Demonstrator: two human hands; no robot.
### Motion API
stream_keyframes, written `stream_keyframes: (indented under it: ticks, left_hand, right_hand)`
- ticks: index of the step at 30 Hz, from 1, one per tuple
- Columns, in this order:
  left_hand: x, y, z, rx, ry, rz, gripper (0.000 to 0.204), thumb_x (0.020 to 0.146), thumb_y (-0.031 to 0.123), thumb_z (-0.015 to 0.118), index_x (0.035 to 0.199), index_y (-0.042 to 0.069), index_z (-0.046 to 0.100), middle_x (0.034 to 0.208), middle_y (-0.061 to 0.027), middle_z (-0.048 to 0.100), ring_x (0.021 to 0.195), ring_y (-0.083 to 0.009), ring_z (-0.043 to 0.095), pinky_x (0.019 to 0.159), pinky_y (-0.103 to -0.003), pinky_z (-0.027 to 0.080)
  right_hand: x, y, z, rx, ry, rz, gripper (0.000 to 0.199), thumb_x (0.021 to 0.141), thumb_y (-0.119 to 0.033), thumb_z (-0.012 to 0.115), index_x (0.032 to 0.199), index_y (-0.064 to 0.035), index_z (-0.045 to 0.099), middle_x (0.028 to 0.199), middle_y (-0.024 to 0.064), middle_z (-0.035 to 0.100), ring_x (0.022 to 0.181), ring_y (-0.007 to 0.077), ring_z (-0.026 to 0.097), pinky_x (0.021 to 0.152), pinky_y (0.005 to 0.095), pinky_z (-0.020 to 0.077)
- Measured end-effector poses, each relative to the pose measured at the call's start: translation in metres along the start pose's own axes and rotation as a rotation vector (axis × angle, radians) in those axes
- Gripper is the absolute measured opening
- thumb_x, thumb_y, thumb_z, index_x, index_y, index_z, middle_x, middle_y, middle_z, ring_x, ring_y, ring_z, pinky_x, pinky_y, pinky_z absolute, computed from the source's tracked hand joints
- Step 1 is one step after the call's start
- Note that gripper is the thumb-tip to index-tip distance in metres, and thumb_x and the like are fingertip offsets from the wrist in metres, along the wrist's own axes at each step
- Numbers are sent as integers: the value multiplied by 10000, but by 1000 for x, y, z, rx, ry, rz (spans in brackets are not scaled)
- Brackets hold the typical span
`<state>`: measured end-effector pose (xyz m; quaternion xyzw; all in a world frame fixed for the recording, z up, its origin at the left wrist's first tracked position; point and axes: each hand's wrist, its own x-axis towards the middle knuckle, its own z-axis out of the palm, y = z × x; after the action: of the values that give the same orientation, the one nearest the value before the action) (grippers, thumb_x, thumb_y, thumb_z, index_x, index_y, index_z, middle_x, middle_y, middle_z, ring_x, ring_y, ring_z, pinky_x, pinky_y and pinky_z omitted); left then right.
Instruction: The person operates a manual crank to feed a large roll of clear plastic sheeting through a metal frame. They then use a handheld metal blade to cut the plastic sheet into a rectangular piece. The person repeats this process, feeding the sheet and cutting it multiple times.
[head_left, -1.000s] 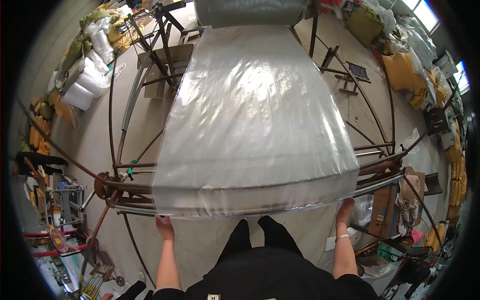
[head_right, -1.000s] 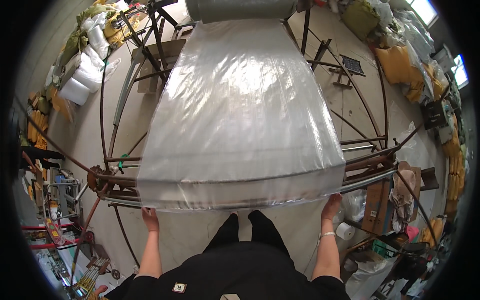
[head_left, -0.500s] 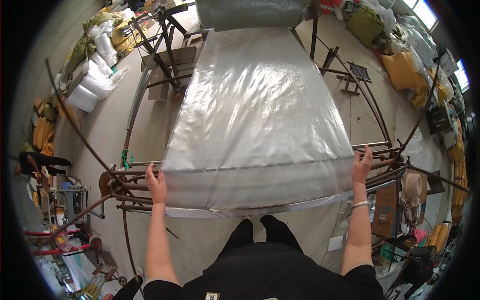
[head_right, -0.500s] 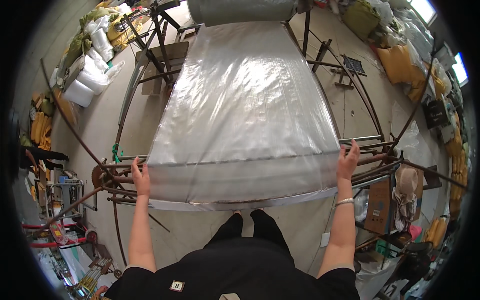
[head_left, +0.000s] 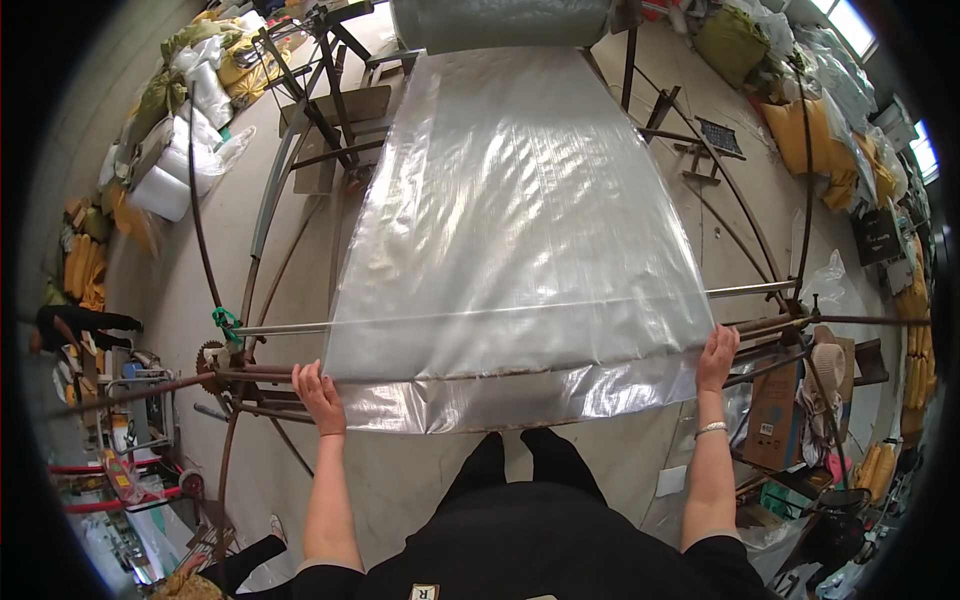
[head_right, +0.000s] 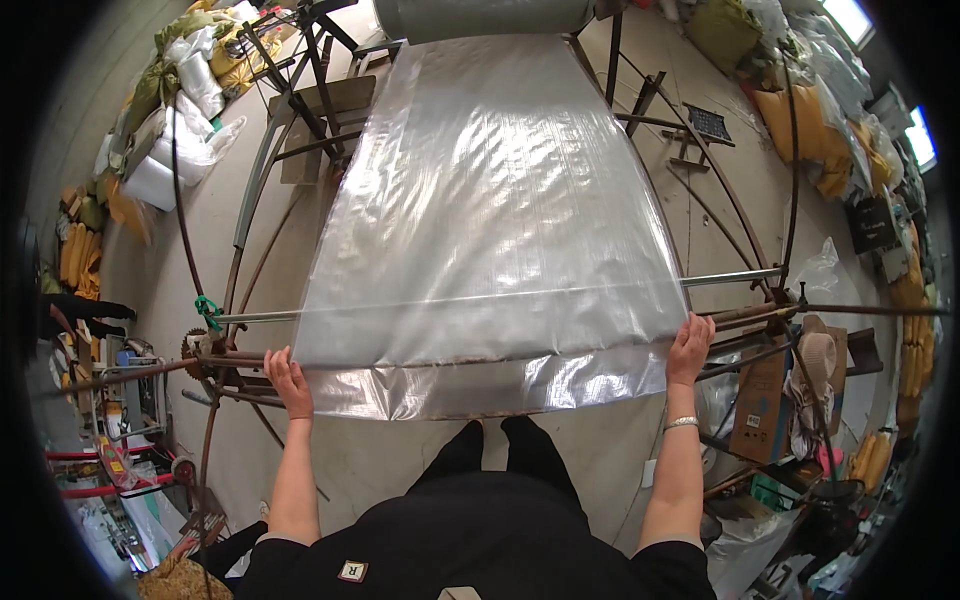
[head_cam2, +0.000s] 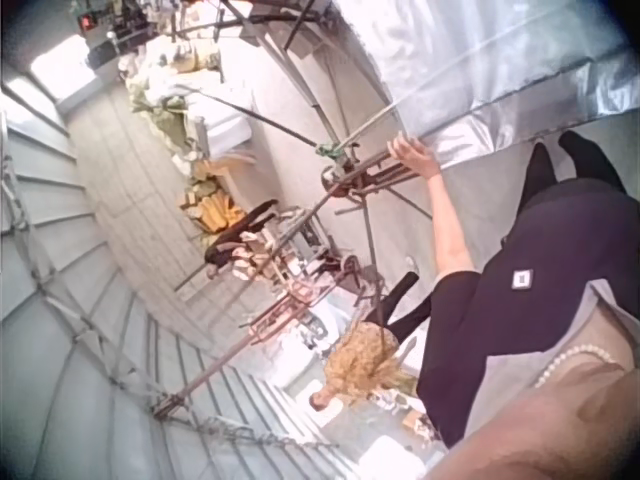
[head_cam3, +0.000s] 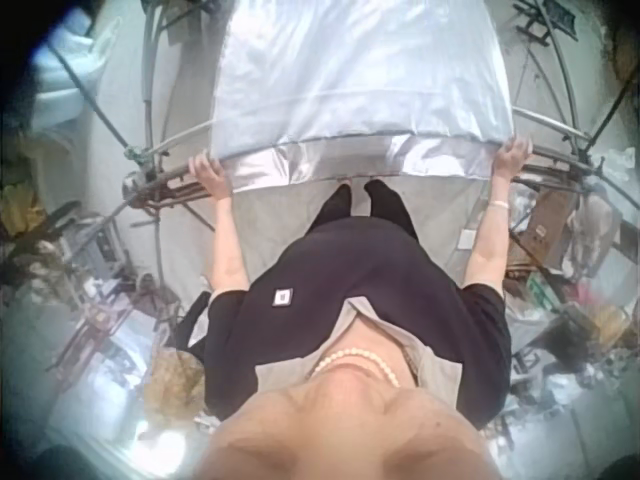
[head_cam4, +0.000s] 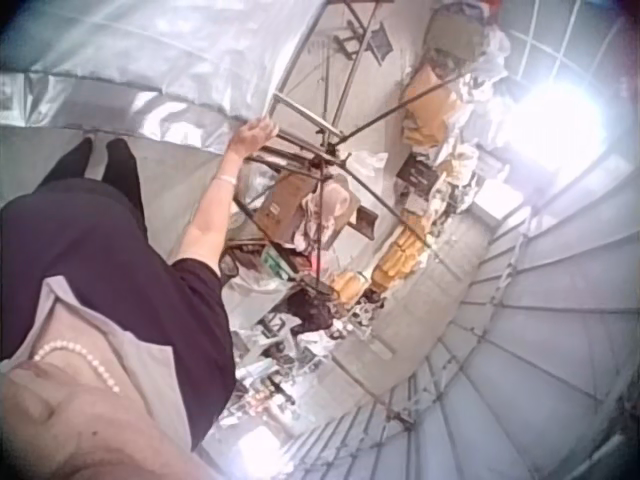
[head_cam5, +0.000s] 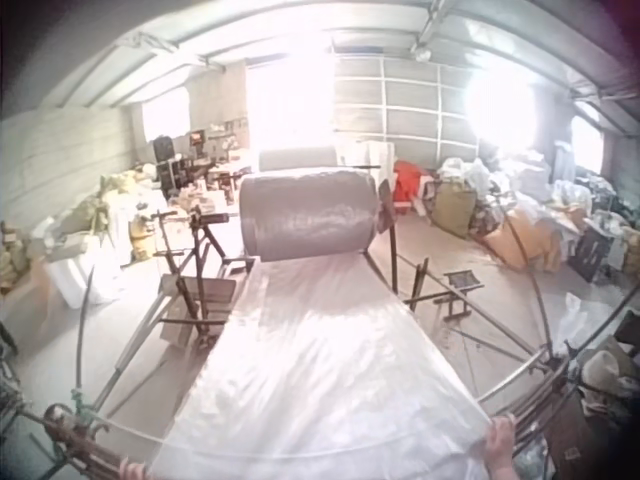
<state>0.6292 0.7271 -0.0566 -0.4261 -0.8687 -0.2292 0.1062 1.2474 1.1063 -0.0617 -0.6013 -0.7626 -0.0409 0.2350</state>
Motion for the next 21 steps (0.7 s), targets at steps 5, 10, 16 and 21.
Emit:
stream_keyframes:
  ticks: [5, 10, 16, 21]
  left_hand:
    - [-29, 0, -6, 5, 12, -10, 361, 1007, 268, 364, 1237, 23, 496, 1234, -164, 485, 1292, -391, 343, 1081, -491, 267]
    - [-55, -7, -3, 18, -35, -56, 363, 1008, 269, 365, 1247, 15, 464, 1275, -163, 455, 1319, -395, 308, 1087, -498, 258]
    - [-75, -10, -3, 5, -94, -94, 370, 1004, 257, 376, 1258, -4, 434, 1320, -172, 423, 1356, -409, 260, 1104, -501, 244]
    - [-89, -16, -1, 9, -153, -125, 396, 990, 262, 420, 1275, -13, 420, 1344, -178, 412, 1363, -409, 261, 1110, -511, 234]
  right_hand:
    - [-26, -3, -9, 12, -18, 24, 324, 977, -168, 418, 1239, -3, 515, 1249, 165, 497, 1292, 385, 358, 1076, 462, 304]
    - [-48, 4, -8, -29, -60, 77, 366, 995, -207, 396, 1289, -1, 468, 1300, 163, 462, 1324, 385, 327, 1093, 465, 291]
    - [-72, 12, -3, -68, -86, 92, 403, 1003, -241, 389, 1306, 21, 440, 1341, 166, 444, 1343, 385, 310, 1101, 461, 287]
    - [-85, 13, -4, -64, -164, 147, 448, 1001, -287, 397, 1316, 29, 429, 1368, 186, 429, 1360, 373, 297, 1124, 443, 268]
